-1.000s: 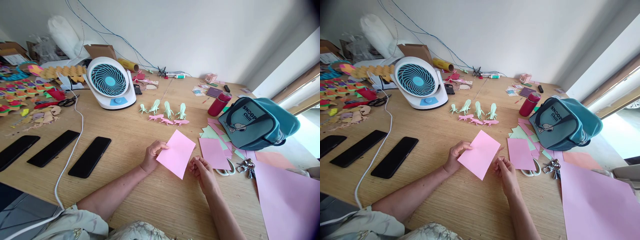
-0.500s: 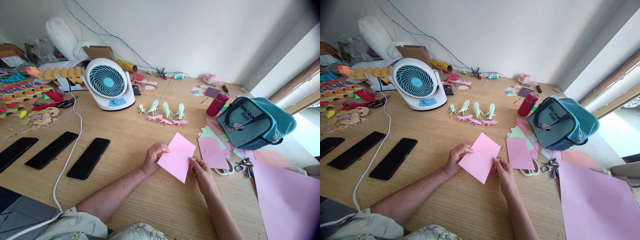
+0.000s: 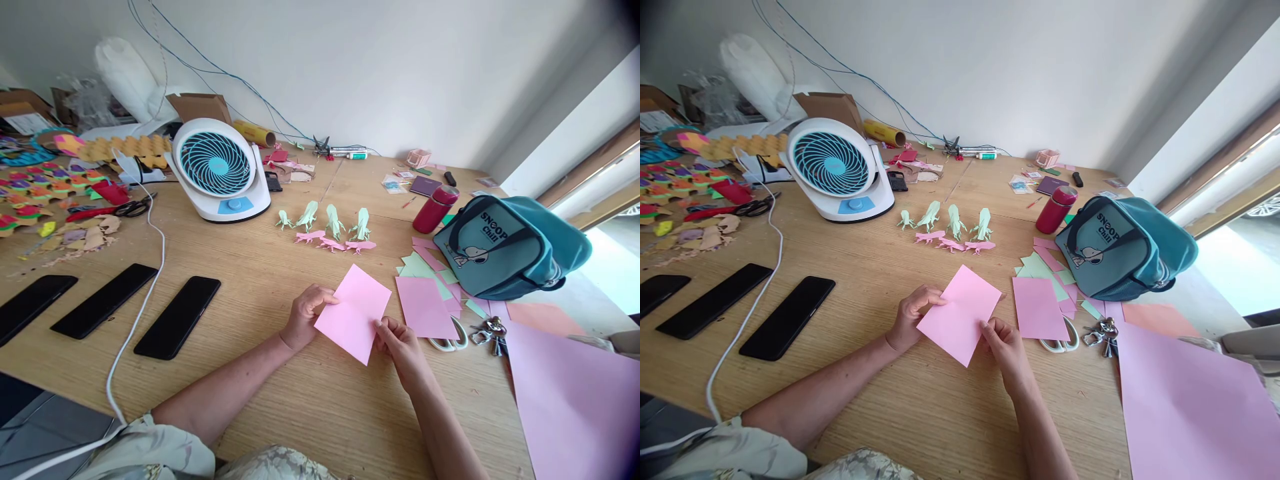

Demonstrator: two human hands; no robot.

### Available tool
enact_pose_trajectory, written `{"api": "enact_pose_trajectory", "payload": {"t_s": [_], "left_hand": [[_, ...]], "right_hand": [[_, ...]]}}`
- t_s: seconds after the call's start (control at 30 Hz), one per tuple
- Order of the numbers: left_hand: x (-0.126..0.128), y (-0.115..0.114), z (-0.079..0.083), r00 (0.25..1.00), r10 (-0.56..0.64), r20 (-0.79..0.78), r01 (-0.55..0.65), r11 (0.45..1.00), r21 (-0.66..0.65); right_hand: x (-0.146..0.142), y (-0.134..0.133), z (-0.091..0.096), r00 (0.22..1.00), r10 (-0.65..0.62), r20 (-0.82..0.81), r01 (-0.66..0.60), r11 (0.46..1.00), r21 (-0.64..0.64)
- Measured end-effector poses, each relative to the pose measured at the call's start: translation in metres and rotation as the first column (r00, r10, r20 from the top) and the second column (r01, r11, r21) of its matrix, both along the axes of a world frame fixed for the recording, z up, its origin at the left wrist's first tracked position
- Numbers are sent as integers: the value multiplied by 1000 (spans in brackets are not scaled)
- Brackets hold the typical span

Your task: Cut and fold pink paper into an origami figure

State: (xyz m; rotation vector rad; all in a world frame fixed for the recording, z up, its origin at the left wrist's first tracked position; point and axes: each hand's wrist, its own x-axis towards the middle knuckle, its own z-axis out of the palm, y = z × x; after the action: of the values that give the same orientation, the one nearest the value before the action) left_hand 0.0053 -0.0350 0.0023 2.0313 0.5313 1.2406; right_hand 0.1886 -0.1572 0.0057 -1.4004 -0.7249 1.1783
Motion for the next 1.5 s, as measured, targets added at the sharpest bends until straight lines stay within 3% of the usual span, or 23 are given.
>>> {"api": "enact_pose_trajectory", "payload": {"t_s": [0.2,0.43,0.7,0.9,0.97,1.07,1.2,1.3,1.5], "left_hand": [[0,1,2,999,36,8,-36,999,-7],[0,0,0,1000,13,10,-13,1000,11],[-1,2,-1,999,42,2,-42,999,-20],[0,0,-2,999,44,-6,-44,999,-22],[2,-1,-3,999,54,2,-54,995,-84],[5,2,-2,999,38,39,-25,958,-287],[5,8,0,995,-81,58,100,831,-547],[4,10,0,978,-201,49,186,749,-636],[6,8,-7,983,-183,-8,139,775,-617]], "right_hand": [[2,-1,0,1000,-22,-2,22,1000,13],[-1,0,3,995,92,37,-91,996,-14],[0,-1,4,994,79,81,-79,997,-9],[-3,-2,9,970,226,93,-227,974,-10],[-3,-2,8,967,231,107,-232,973,-5],[-2,-2,5,968,213,131,-215,977,5],[-1,-2,2,967,206,153,-208,978,1],[0,-3,1,965,202,166,-203,979,-10],[1,-4,-2,957,197,214,-198,980,-13]]}}
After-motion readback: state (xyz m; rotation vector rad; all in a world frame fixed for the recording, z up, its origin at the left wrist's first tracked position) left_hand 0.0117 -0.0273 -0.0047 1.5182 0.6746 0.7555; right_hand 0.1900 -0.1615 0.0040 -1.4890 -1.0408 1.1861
